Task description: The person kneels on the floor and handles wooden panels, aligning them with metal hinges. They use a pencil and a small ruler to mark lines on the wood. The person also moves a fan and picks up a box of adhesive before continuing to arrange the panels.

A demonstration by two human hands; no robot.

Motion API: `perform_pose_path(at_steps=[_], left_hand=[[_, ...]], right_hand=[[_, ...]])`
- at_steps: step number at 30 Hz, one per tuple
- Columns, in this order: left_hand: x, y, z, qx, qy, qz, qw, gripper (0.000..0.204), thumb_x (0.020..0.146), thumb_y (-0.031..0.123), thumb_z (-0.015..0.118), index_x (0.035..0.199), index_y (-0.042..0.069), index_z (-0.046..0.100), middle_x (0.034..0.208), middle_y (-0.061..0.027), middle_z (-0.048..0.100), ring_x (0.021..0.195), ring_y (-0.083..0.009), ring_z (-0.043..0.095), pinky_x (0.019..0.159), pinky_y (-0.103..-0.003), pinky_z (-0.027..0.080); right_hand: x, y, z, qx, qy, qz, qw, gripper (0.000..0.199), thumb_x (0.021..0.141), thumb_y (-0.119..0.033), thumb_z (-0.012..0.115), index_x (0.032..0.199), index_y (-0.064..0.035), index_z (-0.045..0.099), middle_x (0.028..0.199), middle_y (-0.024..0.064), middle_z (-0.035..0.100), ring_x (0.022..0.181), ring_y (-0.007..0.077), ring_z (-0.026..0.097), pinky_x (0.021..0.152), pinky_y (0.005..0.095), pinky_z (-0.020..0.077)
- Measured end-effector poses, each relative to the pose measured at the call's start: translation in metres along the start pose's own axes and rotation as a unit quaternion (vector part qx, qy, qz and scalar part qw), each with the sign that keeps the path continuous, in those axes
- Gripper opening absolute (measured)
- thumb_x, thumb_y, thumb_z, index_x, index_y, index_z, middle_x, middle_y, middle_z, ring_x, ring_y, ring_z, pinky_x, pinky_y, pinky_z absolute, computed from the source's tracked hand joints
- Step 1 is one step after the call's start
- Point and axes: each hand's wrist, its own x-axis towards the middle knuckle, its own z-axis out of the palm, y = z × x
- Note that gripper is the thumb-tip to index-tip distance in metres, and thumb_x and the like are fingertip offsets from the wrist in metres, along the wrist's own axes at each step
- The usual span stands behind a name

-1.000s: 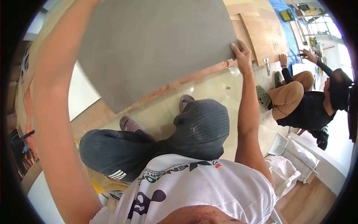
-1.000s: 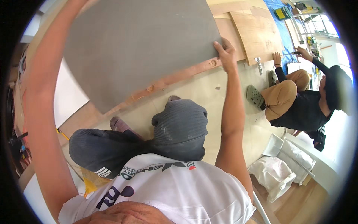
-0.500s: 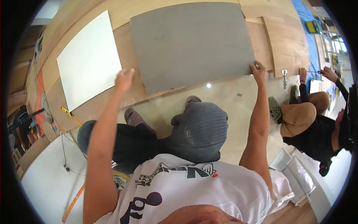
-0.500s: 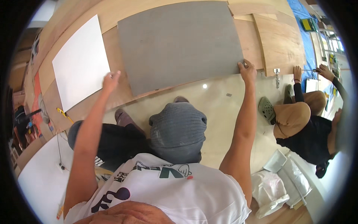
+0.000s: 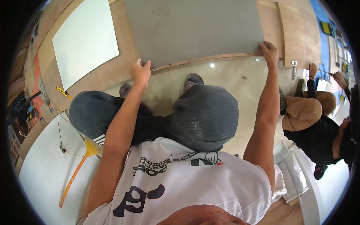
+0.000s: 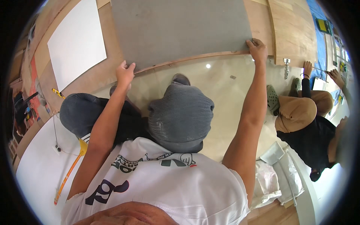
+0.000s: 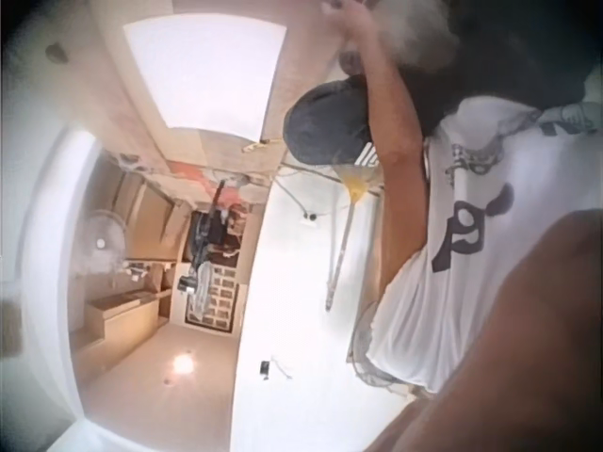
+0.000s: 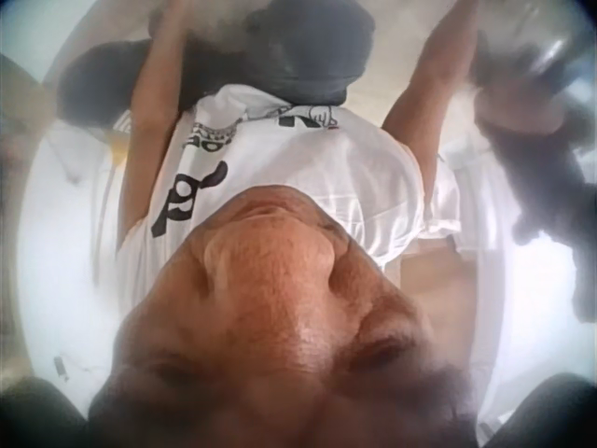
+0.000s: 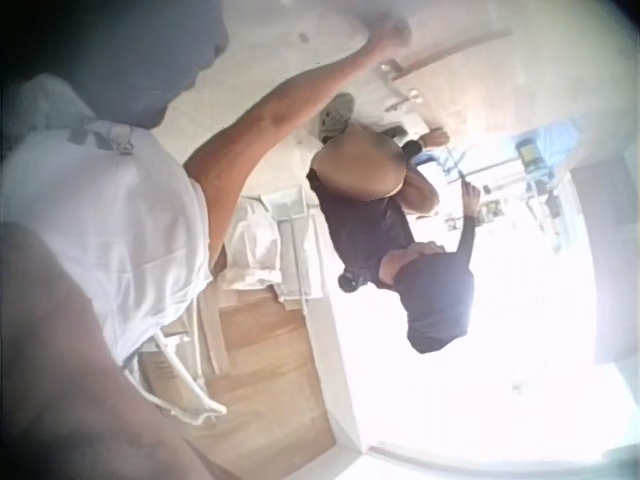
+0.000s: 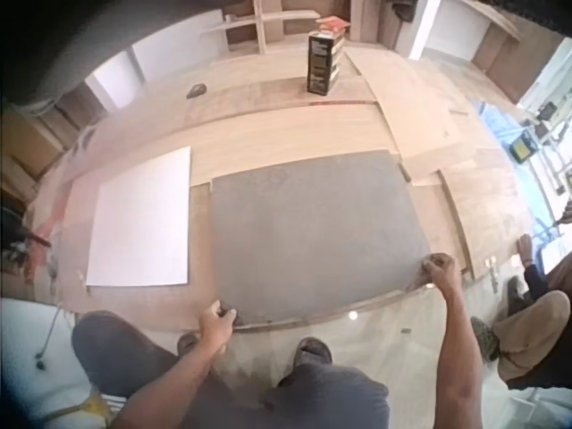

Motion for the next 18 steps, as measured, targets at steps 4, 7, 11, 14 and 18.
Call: perform_pose_path(at_steps=[4,7,11,14,18], left_hand=[[-0.019,0.009,0.006,-0.040,0.018,-0.067,0.997,0.054,0.079,0.014,0.063,0.124,-0.010,0.045,0.108,-0.0232,0.061,0.099,-0.0279,0.060,0.085,-0.034,0.045],[-0.020,-0.011,0.004,-0.011,0.034,-0.022,0.999,0.056,0.079,0.016,0.063,0.125,-0.010,0.045,0.116,-0.0252,0.056,0.109,-0.0315,0.056,0.092,-0.036,0.042],[-0.014,-0.031,0.018,0.038,0.069,-0.028,0.997,0.055,0.080,0.019,0.063,0.125,-0.008,0.046,0.120,-0.0257,0.054,0.111,-0.0341,0.054,0.096,-0.038,0.040],[-0.025,-0.017,0.018,-0.028,0.070,-0.089,0.993,0.050,0.082,0.019,0.062,0.123,-0.007,0.049,0.118,-0.0245,0.055,0.101,-0.0307,0.059,0.089,-0.036,0.044],[-0.027,-0.002,0.009,-0.127,0.038,-0.146,0.980,0.050,0.085,0.018,0.060,0.128,-0.003,0.044,0.117,-0.0178,0.054,0.086,-0.0246,0.061,0.062,-0.034,0.055]], right_hand=[[-0.008,0.005,-0.006,-0.049,-0.006,-0.003,0.999,0.044,0.074,-0.035,0.069,0.103,-0.0020,0.066,0.090,0.0154,0.068,0.086,0.0263,0.065,0.077,0.0346,0.0481],[-0.009,0.019,0.001,0.005,-0.005,0.011,1.000,0.042,0.074,-0.032,0.070,0.102,-0.0004,0.066,0.088,0.0143,0.068,0.083,0.0223,0.065,0.075,0.0326,0.0481],[-0.009,0.032,0.008,0.154,-0.013,0.051,0.987,0.031,0.078,-0.016,0.069,0.101,0.0042,0.064,0.076,0.0021,0.060,0.063,0.0088,0.051,0.055,0.0238,0.0424],[-0.011,0.030,0.003,0.195,-0.033,0.088,0.976,0.034,0.076,-0.015,0.070,0.102,0.0053,0.064,0.081,0.0066,0.064,0.066,0.0125,0.055,0.060,0.0266,0.0454],[-0.017,0.005,0.000,0.223,-0.046,0.104,0.968,0.033,0.076,-0.014,0.071,0.103,0.0051,0.063,0.082,0.0059,0.064,0.067,0.0104,0.055,0.060,0.0247,0.0454]])
